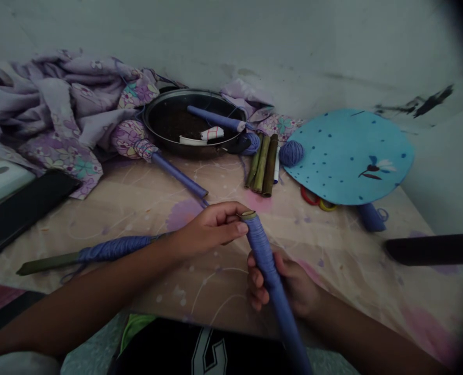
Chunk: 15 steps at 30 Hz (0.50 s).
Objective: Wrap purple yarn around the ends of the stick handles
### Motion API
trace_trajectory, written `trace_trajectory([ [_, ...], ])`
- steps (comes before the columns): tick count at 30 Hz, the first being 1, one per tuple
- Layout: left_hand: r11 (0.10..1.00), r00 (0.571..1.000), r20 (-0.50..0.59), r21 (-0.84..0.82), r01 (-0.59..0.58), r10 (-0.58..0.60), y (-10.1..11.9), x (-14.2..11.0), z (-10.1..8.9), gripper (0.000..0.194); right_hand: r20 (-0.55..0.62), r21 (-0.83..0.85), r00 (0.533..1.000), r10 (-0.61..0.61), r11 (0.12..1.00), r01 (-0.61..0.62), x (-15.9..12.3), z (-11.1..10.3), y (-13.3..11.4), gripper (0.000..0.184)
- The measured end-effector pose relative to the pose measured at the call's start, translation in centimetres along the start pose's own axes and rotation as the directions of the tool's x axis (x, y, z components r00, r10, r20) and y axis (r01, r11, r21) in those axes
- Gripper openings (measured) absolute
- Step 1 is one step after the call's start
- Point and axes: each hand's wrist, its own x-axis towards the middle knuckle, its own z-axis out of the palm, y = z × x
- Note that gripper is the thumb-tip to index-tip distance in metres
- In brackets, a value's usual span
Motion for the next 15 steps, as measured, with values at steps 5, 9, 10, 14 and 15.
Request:
trace_trajectory([
  [5, 0.992, 0.996, -0.05, 0.11, -0.062, 0.068, -0.05, 0.08, -0.25, 0.025, -0.094, -0.107, 0.991, -0.095, 0.991, 0.085, 0.03, 0.51, -0.45, 0.031],
  [9, 0.982, 0.993, -0.085, 0.176, -0.066, 0.082, -0.03, 0.07, -0.29, 0.027, -0.101, -0.167, 0.985, -0.143, 0.978, 0.125, 0.01, 0.9, -0.4, 0.031],
  [10, 0.979, 0.993, -0.081, 0.195, -0.067, 0.084, 0.03, 0.06, -0.32, 0.027, -0.105, -0.172, 0.985, -0.137, 0.978, 0.118, 0.01, 0.91, -0.35, 0.031],
  [14, 0.958, 0.996, -0.021, 0.276, -0.075, 0.084, 0.34, -0.04, -0.62, 0.028, -0.115, -0.17, 0.983, -0.143, 0.978, 0.123, 0.02, 0.71, -0.41, 0.032],
  [15, 0.955, 0.996, -0.013, 0.286, -0.076, 0.084, 0.38, -0.06, -0.69, 0.028, -0.122, -0.17, 0.981, -0.148, 0.977, 0.127, 0.03, 0.66, -0.5, 0.032],
])
